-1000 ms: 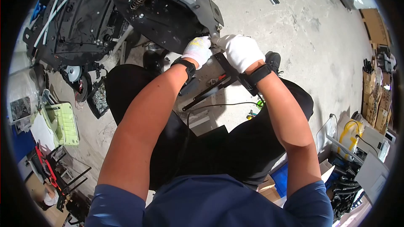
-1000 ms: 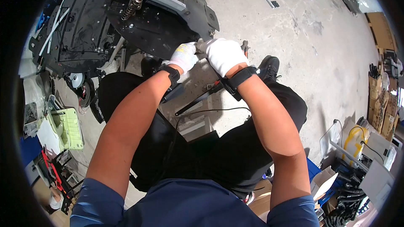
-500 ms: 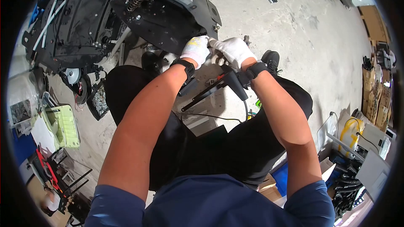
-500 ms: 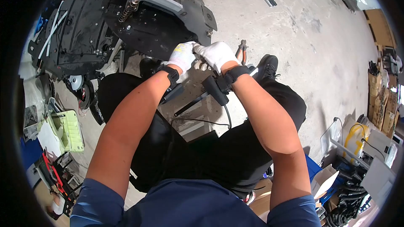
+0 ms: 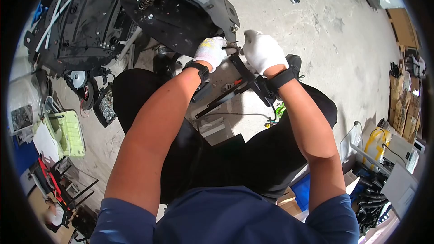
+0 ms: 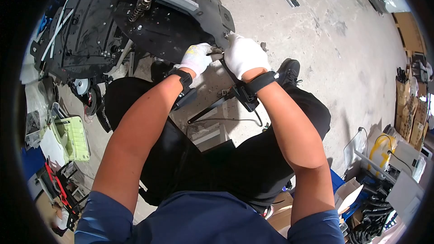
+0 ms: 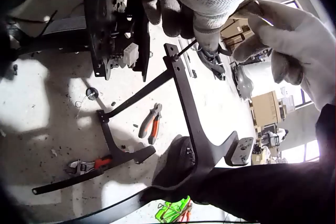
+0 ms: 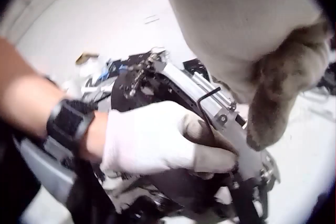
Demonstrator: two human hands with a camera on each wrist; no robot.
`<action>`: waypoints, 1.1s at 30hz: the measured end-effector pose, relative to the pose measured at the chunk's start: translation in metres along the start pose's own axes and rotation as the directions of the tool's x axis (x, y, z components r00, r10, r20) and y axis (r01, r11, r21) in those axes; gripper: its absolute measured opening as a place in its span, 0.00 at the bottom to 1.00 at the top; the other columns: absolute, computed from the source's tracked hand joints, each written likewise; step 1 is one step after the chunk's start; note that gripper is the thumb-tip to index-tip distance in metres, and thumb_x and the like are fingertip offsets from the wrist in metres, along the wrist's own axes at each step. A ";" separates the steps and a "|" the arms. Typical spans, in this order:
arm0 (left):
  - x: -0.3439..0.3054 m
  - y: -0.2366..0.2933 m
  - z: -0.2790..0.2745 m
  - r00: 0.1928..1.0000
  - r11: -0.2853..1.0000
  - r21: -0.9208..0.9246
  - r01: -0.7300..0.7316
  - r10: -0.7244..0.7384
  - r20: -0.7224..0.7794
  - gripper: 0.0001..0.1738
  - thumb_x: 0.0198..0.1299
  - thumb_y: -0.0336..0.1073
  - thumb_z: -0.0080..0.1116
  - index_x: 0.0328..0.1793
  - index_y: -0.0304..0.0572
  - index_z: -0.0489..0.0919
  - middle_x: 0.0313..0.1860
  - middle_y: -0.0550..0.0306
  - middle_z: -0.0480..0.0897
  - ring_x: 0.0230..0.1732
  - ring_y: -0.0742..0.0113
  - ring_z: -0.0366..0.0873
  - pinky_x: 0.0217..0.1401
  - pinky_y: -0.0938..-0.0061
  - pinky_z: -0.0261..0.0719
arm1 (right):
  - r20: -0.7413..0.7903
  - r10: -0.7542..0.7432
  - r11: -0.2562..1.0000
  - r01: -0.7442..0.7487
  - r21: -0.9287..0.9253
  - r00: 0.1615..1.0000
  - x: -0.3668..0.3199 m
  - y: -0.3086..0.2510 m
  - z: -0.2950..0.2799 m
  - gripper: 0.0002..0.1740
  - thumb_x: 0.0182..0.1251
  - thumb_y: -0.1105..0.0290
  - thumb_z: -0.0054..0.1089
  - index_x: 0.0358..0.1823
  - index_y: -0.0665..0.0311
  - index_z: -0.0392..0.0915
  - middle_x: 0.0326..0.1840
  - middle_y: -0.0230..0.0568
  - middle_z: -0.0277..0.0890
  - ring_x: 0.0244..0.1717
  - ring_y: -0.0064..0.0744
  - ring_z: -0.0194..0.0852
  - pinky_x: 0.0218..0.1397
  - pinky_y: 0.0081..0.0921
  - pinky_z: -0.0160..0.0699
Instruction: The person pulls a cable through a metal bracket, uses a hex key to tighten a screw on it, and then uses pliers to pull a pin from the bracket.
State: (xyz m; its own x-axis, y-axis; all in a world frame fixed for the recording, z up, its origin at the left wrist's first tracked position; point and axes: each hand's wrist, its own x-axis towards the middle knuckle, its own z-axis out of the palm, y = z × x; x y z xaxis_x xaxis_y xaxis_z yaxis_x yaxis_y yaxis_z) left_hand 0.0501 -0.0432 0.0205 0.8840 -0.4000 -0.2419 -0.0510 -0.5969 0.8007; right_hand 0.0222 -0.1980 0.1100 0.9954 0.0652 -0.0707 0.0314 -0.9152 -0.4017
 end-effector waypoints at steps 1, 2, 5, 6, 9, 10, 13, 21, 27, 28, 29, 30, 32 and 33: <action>-0.001 0.003 -0.001 1.000 1.000 0.014 -0.013 0.013 -0.012 0.16 0.49 0.44 0.63 0.40 0.41 0.82 0.36 0.47 0.81 0.40 0.50 0.78 0.43 0.65 0.75 | 0.064 0.078 0.994 -0.082 0.067 0.995 0.001 -0.001 -0.002 0.15 0.63 0.60 0.48 0.33 0.64 0.79 0.22 0.46 0.78 0.25 0.41 0.79 0.33 0.33 0.77; -0.002 0.006 -0.001 0.999 0.999 0.028 -0.027 0.028 -0.022 0.16 0.49 0.43 0.62 0.39 0.41 0.82 0.35 0.47 0.81 0.40 0.50 0.78 0.42 0.64 0.75 | 0.063 0.079 0.994 -0.083 0.065 0.995 0.000 -0.002 -0.006 0.15 0.63 0.60 0.48 0.33 0.64 0.79 0.22 0.46 0.78 0.25 0.41 0.79 0.33 0.33 0.77; -0.003 0.026 -0.009 0.995 0.958 0.275 0.079 -0.090 0.030 0.14 0.51 0.38 0.61 0.43 0.39 0.80 0.39 0.45 0.81 0.41 0.50 0.78 0.44 0.67 0.75 | 0.423 0.233 0.895 -0.363 0.258 0.876 -0.003 -0.021 -0.024 0.31 0.64 0.44 0.41 0.24 0.63 0.82 0.17 0.50 0.75 0.29 0.49 0.77 0.39 0.36 0.74; -0.002 0.023 -0.007 0.996 0.958 0.277 0.077 -0.089 0.031 0.14 0.51 0.38 0.61 0.43 0.39 0.80 0.39 0.45 0.81 0.41 0.50 0.78 0.44 0.67 0.75 | 0.422 0.234 0.895 -0.364 0.260 0.876 -0.002 -0.017 -0.016 0.31 0.64 0.44 0.41 0.24 0.63 0.82 0.17 0.50 0.75 0.29 0.49 0.77 0.39 0.36 0.74; -0.001 0.011 0.000 0.999 0.968 0.249 0.037 -0.032 -0.023 0.12 0.52 0.32 0.53 0.42 0.38 0.79 0.38 0.43 0.80 0.42 0.46 0.77 0.45 0.62 0.75 | 0.215 0.129 0.960 -0.176 0.215 0.968 0.004 -0.009 0.010 0.26 0.62 0.49 0.43 0.27 0.64 0.81 0.26 0.53 0.77 0.33 0.52 0.77 0.42 0.38 0.73; 0.000 0.009 0.001 0.999 0.968 0.250 0.040 -0.035 -0.024 0.12 0.52 0.32 0.53 0.42 0.38 0.79 0.38 0.43 0.80 0.42 0.46 0.77 0.45 0.62 0.75 | 0.218 0.127 0.960 -0.175 0.217 0.968 0.004 -0.010 0.009 0.26 0.62 0.49 0.43 0.27 0.64 0.81 0.26 0.53 0.77 0.33 0.52 0.77 0.42 0.38 0.73; -0.005 0.017 -0.004 0.999 0.932 0.362 -0.003 0.020 -0.044 0.11 0.52 0.31 0.53 0.42 0.38 0.79 0.39 0.43 0.80 0.41 0.46 0.77 0.45 0.63 0.76 | 0.292 0.119 0.977 -0.165 0.138 0.949 0.004 -0.017 -0.002 0.24 0.61 0.52 0.45 0.28 0.65 0.81 0.30 0.55 0.77 0.35 0.54 0.76 0.42 0.40 0.74; -0.010 0.009 0.001 0.999 0.970 -0.242 -0.028 0.035 0.025 0.13 0.53 0.37 0.58 0.41 0.38 0.81 0.37 0.44 0.81 0.41 0.49 0.78 0.46 0.67 0.77 | 0.147 -0.213 0.922 0.248 -0.297 0.966 -0.002 -0.027 -0.006 0.10 0.54 0.68 0.53 0.35 0.64 0.76 0.29 0.53 0.78 0.36 0.47 0.79 0.39 0.37 0.77; 0.004 -0.005 0.009 1.000 0.997 0.080 -0.021 0.020 0.009 0.13 0.51 0.35 0.59 0.42 0.37 0.80 0.40 0.45 0.81 0.42 0.50 0.78 0.46 0.67 0.76 | 0.124 -0.076 0.994 0.085 -0.065 0.989 -0.001 -0.016 -0.005 0.14 0.58 0.59 0.52 0.33 0.64 0.77 0.29 0.50 0.77 0.34 0.51 0.77 0.38 0.39 0.75; 0.001 0.002 0.006 0.999 0.978 0.204 -0.040 0.039 0.011 0.12 0.50 0.30 0.58 0.42 0.37 0.80 0.40 0.45 0.81 0.41 0.53 0.79 0.45 0.69 0.76 | 0.205 -0.062 0.997 0.069 -0.028 0.977 0.000 -0.015 -0.008 0.14 0.59 0.59 0.51 0.31 0.64 0.77 0.29 0.50 0.77 0.34 0.51 0.77 0.38 0.40 0.75; 0.004 -0.003 0.009 0.999 0.962 0.269 -0.036 0.032 0.018 0.13 0.49 0.33 0.61 0.42 0.39 0.80 0.40 0.46 0.81 0.41 0.50 0.78 0.45 0.67 0.75 | 0.150 -0.134 0.989 0.142 -0.045 0.980 -0.002 -0.010 -0.004 0.14 0.61 0.60 0.49 0.29 0.62 0.78 0.30 0.49 0.78 0.34 0.50 0.77 0.37 0.39 0.75; 0.001 0.004 0.005 0.999 0.962 0.270 -0.035 0.032 0.015 0.13 0.49 0.33 0.61 0.42 0.39 0.80 0.40 0.46 0.81 0.41 0.50 0.78 0.45 0.67 0.75 | 0.149 -0.137 0.988 0.145 -0.045 0.979 -0.003 -0.005 0.001 0.14 0.61 0.60 0.49 0.29 0.62 0.78 0.30 0.49 0.78 0.34 0.50 0.77 0.37 0.39 0.75; -0.008 0.023 -0.009 0.997 0.991 0.130 0.043 -0.052 0.062 0.15 0.48 0.36 0.62 0.42 0.39 0.80 0.39 0.46 0.81 0.41 0.47 0.77 0.45 0.66 0.75 | 0.122 -0.294 0.891 0.318 -0.324 0.948 -0.003 0.000 0.007 0.13 0.61 0.61 0.48 0.30 0.60 0.78 0.30 0.47 0.77 0.34 0.49 0.76 0.38 0.37 0.75; -0.007 0.019 -0.008 0.997 0.990 0.131 0.046 -0.055 0.060 0.15 0.48 0.36 0.62 0.42 0.39 0.80 0.39 0.46 0.81 0.41 0.47 0.77 0.45 0.66 0.75 | 0.123 -0.298 0.890 0.322 -0.322 0.947 -0.002 -0.002 0.005 0.13 0.61 0.61 0.48 0.30 0.60 0.78 0.30 0.47 0.77 0.34 0.49 0.76 0.38 0.37 0.75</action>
State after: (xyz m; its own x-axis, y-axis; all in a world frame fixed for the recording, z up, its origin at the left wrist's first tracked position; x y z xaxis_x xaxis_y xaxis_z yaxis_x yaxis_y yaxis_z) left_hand 0.0466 -0.0466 0.0416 0.8562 -0.4075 -0.3175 -0.0702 -0.7007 0.7100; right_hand 0.0192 -0.1940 0.1066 0.9218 0.3830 -0.0592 0.3775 -0.9219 -0.0867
